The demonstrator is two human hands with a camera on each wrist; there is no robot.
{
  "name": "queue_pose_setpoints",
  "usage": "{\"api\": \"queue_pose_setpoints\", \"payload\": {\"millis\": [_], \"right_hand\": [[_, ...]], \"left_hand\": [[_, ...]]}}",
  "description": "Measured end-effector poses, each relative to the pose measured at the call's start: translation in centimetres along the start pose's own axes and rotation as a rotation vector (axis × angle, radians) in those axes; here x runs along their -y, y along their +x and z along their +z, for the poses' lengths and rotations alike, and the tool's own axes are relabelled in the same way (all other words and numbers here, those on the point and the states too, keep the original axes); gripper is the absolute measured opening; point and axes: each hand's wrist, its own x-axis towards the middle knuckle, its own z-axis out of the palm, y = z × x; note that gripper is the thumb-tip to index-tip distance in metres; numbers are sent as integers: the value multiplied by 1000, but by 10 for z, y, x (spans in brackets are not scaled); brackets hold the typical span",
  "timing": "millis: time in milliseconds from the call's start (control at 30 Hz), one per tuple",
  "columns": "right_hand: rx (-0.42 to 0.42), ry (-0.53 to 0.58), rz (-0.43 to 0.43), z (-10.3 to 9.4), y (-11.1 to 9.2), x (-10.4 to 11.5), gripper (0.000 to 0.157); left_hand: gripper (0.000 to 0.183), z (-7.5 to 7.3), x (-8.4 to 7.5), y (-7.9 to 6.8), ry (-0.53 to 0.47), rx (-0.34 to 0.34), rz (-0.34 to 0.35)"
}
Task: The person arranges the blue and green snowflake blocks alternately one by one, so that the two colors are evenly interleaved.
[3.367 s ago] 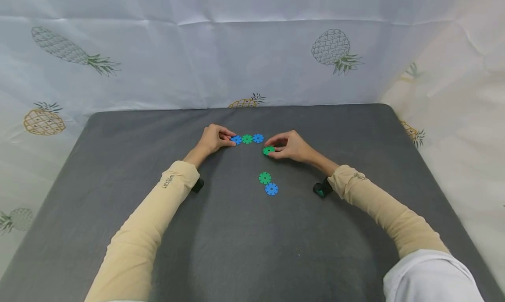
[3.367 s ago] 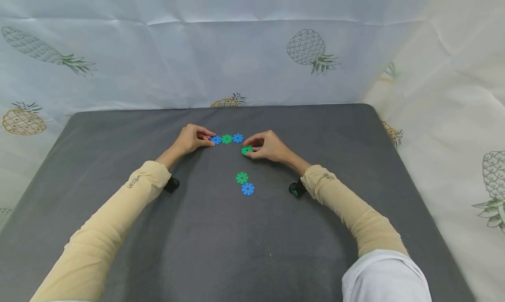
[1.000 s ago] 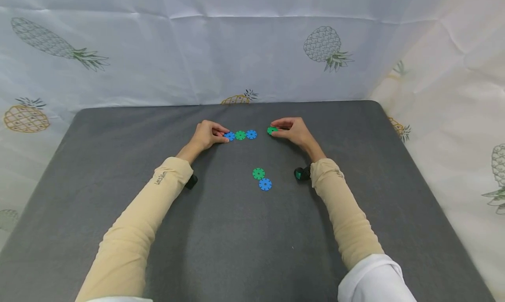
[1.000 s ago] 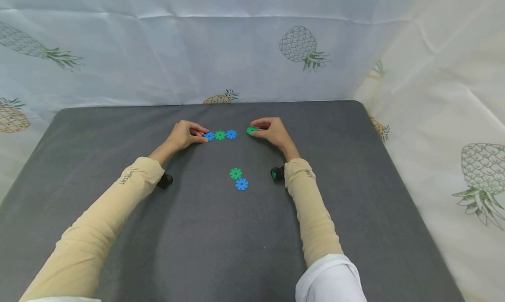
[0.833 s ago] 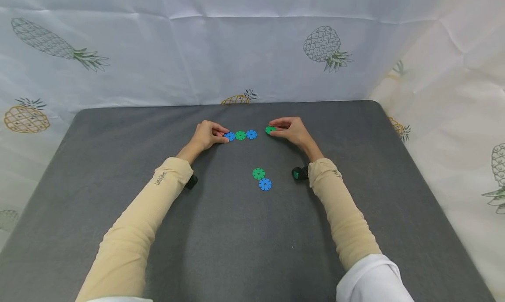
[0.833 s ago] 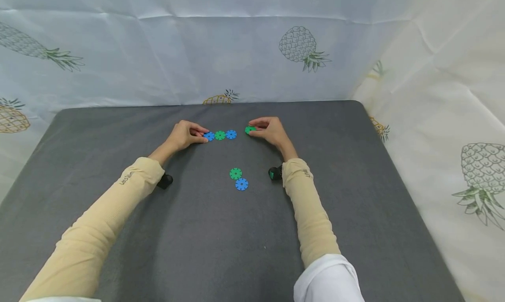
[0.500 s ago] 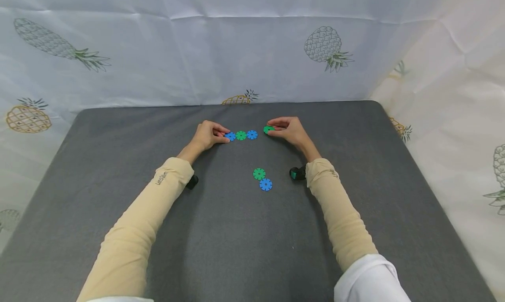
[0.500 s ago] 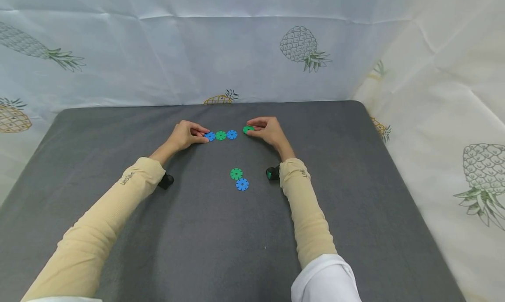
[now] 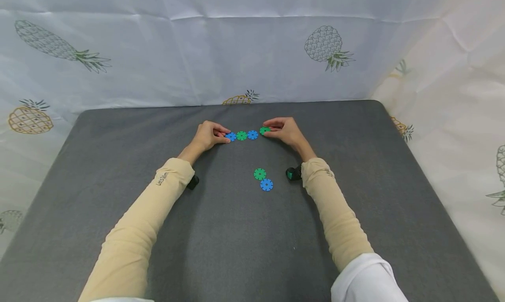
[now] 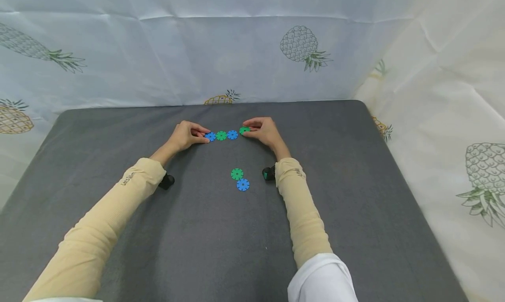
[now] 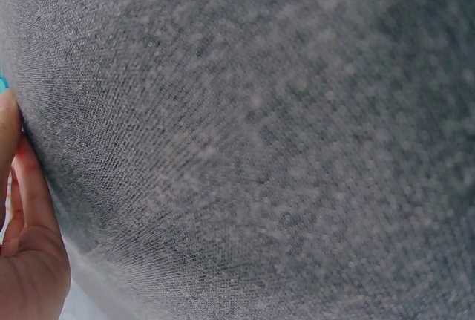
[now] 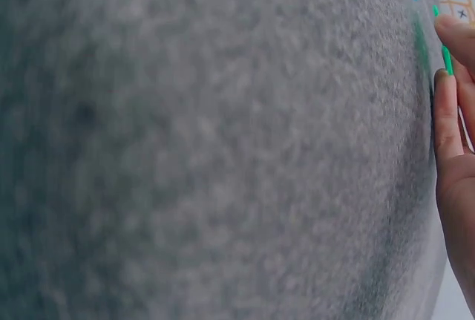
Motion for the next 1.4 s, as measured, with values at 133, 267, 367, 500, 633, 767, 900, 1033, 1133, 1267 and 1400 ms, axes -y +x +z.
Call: {"api": "queue_pose_setpoints", "payload": {"millis": [133, 267, 367, 500, 633, 767, 900, 1033, 1133, 1267, 1400], "right_hand": [[-5, -29, -10, 2, 2, 0, 34], [-5, -74, -19, 2, 3, 2, 34], [3, -111, -18, 3, 3, 3, 33], [9, -142, -1, 4, 3, 6, 32], [7, -182, 11, 5, 5, 7, 32], [8, -235, 7, 4, 6, 8, 31], [22, -275, -8, 3, 7, 8, 33], [38, -251, -34, 0, 7, 8, 32], [52, -225, -44, -3, 6, 8, 31], [72, -212, -25, -6, 6, 7, 33], [82, -207, 7, -6, 6, 7, 33]], "left_hand": [[28, 0, 1, 0, -3, 4, 4], [28, 0, 1, 1, 5, 6, 10], [27, -1, 1, 1, 5, 7, 13], [28, -1, 3, 1, 7, 10, 17], [28, -1, 2, 1, 9, 7, 17], [28, -2, 0, 1, 9, 3, 12], [28, -3, -1, 1, 22, 4, 14], [28, -3, -2, 1, 27, 9, 15], [28, -3, -2, 1, 25, 14, 10], [29, -2, -2, 1, 20, 18, 6], [29, -2, -3, 0, 19, 18, 1]]}}
